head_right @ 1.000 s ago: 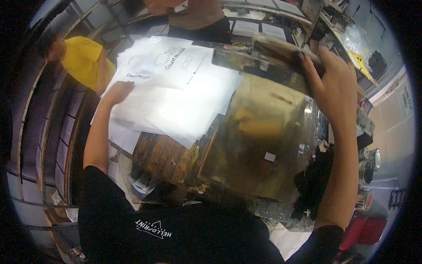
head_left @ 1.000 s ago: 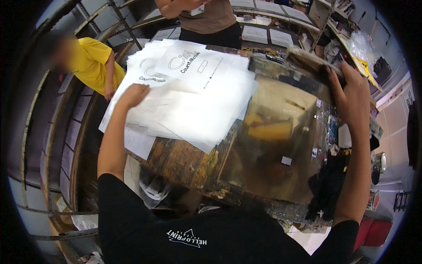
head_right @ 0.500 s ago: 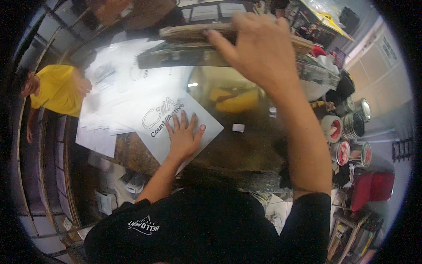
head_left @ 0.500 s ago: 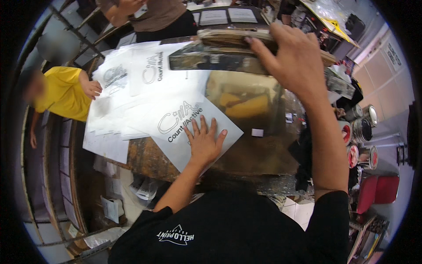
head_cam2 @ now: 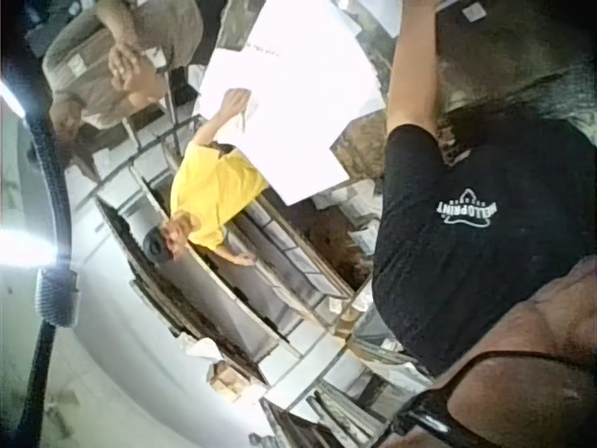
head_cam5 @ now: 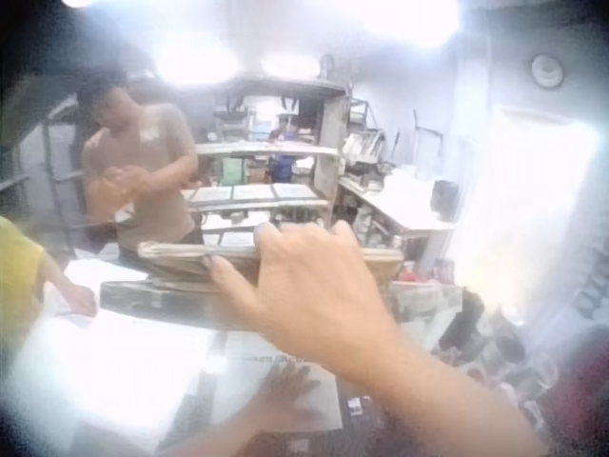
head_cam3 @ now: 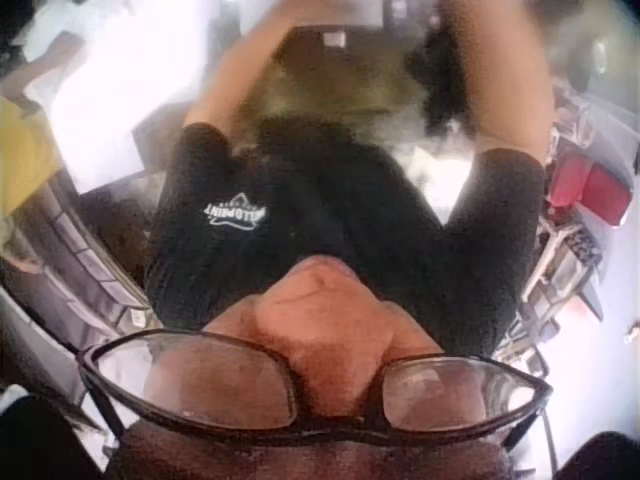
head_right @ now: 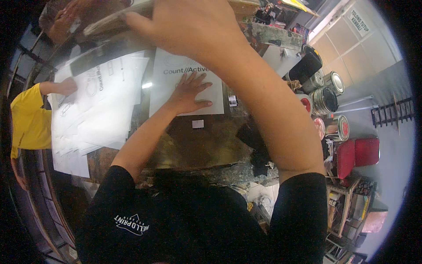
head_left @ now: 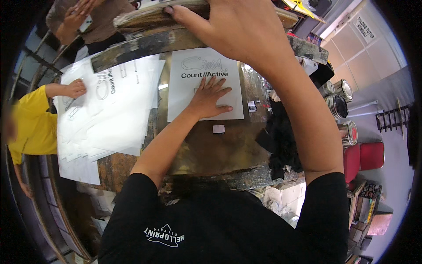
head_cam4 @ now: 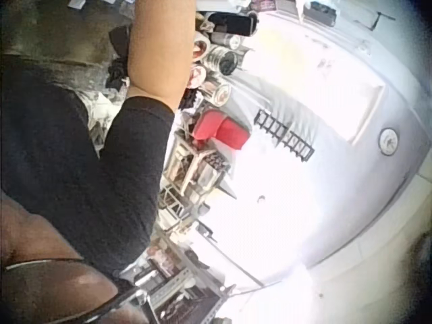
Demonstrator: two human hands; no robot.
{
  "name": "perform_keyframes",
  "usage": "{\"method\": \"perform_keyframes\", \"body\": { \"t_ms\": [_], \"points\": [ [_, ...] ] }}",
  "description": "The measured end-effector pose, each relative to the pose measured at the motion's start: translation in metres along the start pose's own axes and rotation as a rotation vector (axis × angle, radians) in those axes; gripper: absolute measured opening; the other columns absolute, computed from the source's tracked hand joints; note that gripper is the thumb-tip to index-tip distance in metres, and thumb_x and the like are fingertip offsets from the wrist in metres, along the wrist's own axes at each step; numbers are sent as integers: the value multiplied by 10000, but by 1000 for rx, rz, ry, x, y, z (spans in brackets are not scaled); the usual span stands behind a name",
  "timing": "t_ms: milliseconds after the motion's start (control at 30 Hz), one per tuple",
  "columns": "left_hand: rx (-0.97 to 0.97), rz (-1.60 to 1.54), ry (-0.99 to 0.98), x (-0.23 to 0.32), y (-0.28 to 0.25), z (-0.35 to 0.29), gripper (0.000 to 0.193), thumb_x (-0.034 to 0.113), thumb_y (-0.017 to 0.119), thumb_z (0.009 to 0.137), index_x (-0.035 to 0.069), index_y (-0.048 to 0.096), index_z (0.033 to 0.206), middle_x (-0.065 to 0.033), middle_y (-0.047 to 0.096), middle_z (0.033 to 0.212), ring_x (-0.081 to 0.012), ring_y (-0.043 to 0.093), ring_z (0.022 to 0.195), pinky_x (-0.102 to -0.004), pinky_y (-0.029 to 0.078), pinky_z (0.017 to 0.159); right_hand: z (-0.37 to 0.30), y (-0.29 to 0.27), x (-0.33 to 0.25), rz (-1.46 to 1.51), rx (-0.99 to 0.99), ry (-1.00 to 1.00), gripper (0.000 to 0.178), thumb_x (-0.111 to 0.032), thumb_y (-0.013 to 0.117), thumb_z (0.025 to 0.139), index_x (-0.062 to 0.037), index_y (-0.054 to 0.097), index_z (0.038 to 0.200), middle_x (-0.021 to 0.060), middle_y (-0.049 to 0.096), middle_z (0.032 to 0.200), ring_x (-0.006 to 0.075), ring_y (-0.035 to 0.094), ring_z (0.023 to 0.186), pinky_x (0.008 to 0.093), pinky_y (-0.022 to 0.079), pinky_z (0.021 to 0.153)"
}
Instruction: The person performs screen printing by placing a plastic sheet on a workbench, lowering a mesh frame, and using a squeegee to spread ink over a stencil. The person handles several plastic sheets and moves a stack of printed sheets to the side.
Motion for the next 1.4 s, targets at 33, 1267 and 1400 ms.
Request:
{"method": "perform_keyframes", "body": {
  "t_ms": [33, 1267, 1400],
  "points": [
    [-18, 2, -6, 0, 2, 1, 849, 779, 555, 953, 222, 520, 1593, -152, 337, 1730, -433, 228, 1614, -622, 99, 1321, 4, 0, 3, 14, -66, 28, 602, -536, 479, 1081, -10, 691, 881, 130, 674, 771, 239, 625, 744, 444, 464, 833],
    [325, -6, -723, -27, -65, -259, 1123, 665, 964, 500, 92, 675, 1422, -95, 599, 1173, -299, 527, 1142, -468, 338, 1021, -197, 205, -10, -43, -359, 15, 421, -82, 767, 785, -80, 542, 1140, 95, 578, 1037, 302, 579, 1048, 535, 362, 986],
    [324, -30, -725, -28, -64, -260, 1148, 664, 964, 492, 87, 667, 1439, -89, 610, 1156, -291, 529, 1137, -466, 337, 1024, -186, 226, 2, -92, -290, 50, 197, -47, 591, 908, -114, 580, 1094, 67, 587, 1005, 284, 592, 1026, 564, 374, 1005]
  ]
}}
Point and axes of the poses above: each hand's wrist, its own z-axis towards the middle knuckle, its own y-axis out of the palm, x = y × z, the point moved 5 cm from there along z, towards the middle knuckle
